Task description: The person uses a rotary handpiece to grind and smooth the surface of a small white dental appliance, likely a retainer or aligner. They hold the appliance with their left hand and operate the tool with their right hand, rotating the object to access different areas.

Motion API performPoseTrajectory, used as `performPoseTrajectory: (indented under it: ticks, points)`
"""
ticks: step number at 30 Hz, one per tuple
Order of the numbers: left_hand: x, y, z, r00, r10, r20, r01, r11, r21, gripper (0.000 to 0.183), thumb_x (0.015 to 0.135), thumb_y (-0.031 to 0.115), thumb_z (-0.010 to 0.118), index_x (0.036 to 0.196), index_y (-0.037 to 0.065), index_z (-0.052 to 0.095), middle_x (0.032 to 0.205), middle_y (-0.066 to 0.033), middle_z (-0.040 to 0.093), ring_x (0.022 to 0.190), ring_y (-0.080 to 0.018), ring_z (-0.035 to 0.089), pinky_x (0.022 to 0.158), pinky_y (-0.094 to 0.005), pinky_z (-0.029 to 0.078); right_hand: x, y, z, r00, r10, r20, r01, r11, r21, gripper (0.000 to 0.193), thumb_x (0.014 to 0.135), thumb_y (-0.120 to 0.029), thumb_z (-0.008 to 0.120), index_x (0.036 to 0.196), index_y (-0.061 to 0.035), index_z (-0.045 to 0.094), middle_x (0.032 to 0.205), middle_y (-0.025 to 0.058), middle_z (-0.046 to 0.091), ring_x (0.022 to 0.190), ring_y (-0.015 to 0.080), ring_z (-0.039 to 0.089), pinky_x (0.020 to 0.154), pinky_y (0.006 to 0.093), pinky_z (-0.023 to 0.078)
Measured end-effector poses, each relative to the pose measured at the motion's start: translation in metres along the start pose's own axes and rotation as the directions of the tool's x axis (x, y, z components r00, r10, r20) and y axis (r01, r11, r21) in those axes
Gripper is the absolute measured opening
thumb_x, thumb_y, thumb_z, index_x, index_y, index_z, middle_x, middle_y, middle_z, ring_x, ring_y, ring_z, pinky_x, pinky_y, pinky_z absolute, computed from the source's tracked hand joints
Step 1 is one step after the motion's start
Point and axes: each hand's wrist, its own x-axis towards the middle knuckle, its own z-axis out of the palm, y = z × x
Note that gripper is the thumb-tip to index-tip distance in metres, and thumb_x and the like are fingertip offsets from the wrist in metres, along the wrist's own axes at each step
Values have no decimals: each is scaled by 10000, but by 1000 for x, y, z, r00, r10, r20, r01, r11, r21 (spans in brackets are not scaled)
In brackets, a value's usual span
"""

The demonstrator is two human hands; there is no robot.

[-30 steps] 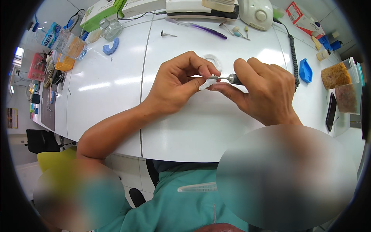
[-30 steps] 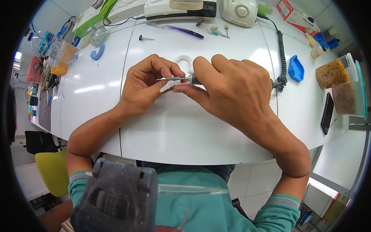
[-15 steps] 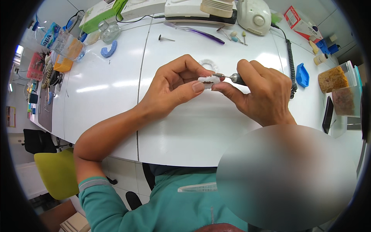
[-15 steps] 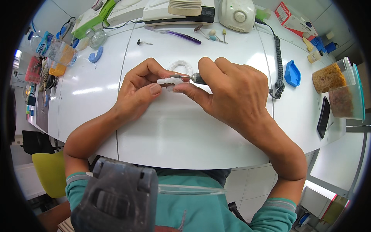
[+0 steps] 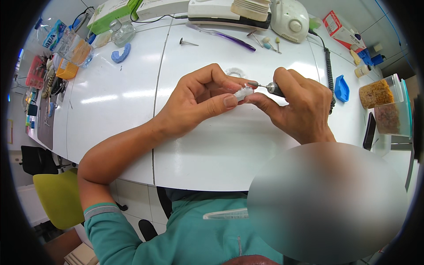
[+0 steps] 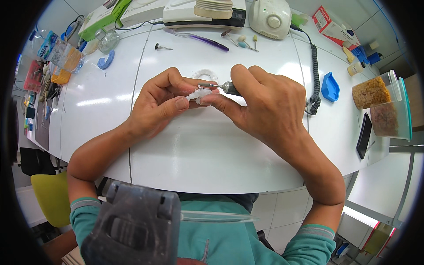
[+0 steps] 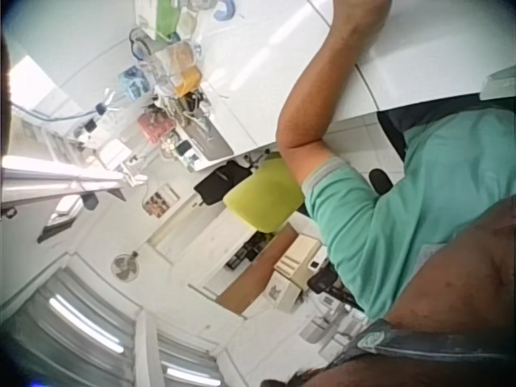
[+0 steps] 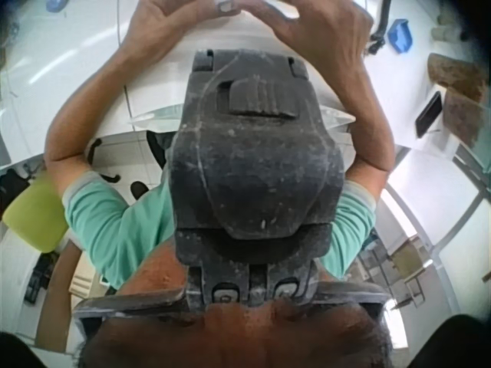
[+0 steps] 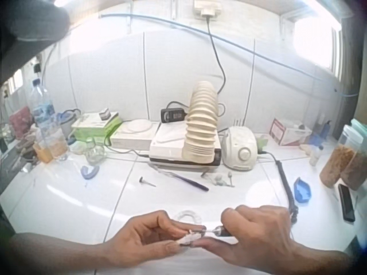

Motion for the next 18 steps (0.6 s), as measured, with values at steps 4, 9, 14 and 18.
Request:
performPoseTrajectory:
  ticks: [4, 9, 14, 18]
  points:
    - [1, -1, 1, 999, 1, -47, -2, 1000, -28, 185, 1080, 181, 643, 1194, 37, 615, 1433, -253, 627, 1355, -278, 614, 1128, -464, 540, 0, 0, 1, 1000, 0, 10, 0, 1000, 15, 593, 791, -632, 849, 710, -114, 571, 589, 1, 598, 419, 174, 532, 413, 318, 360]
    - [0, -2, 3, 988, 29, -151, -25, 999, 24, 234, 1068, 212, 665, 1169, 4, 696, 1257, -168, 711, 1229, -234, 686, 1033, -394, 603, 4, 7, -4, 997, -4, 79, -7, 990, 141, 655, 732, -673, 871, 706, -102, 549, 589, 24, 581, 457, 187, 525, 443, 319, 370]
    - [0, 7, 7, 996, -19, -92, 18, 1000, -13, 220, 1040, 174, 705, 1156, -11, 729, 1091, -104, 747, 1041, -190, 747, 899, -339, 652, 1, 14, -6, 976, 13, 219, -62, 974, 217, 697, 675, -691, 891, 709, -92, 536, 579, 32, 529, 482, 198, 488, 470, 328, 374]
    - [-4, 1, 7, 994, 39, -104, -43, 998, -39, 194, 1024, 141, 728, 1156, -1, 728, 1042, -84, 745, 974, -160, 745, 861, -322, 658, 2, 10, 2, 974, -44, 222, -19, 962, 273, 719, 643, -707, 891, 708, -97, 517, 577, 28, 514, 487, 199, 478, 473, 325, 373]
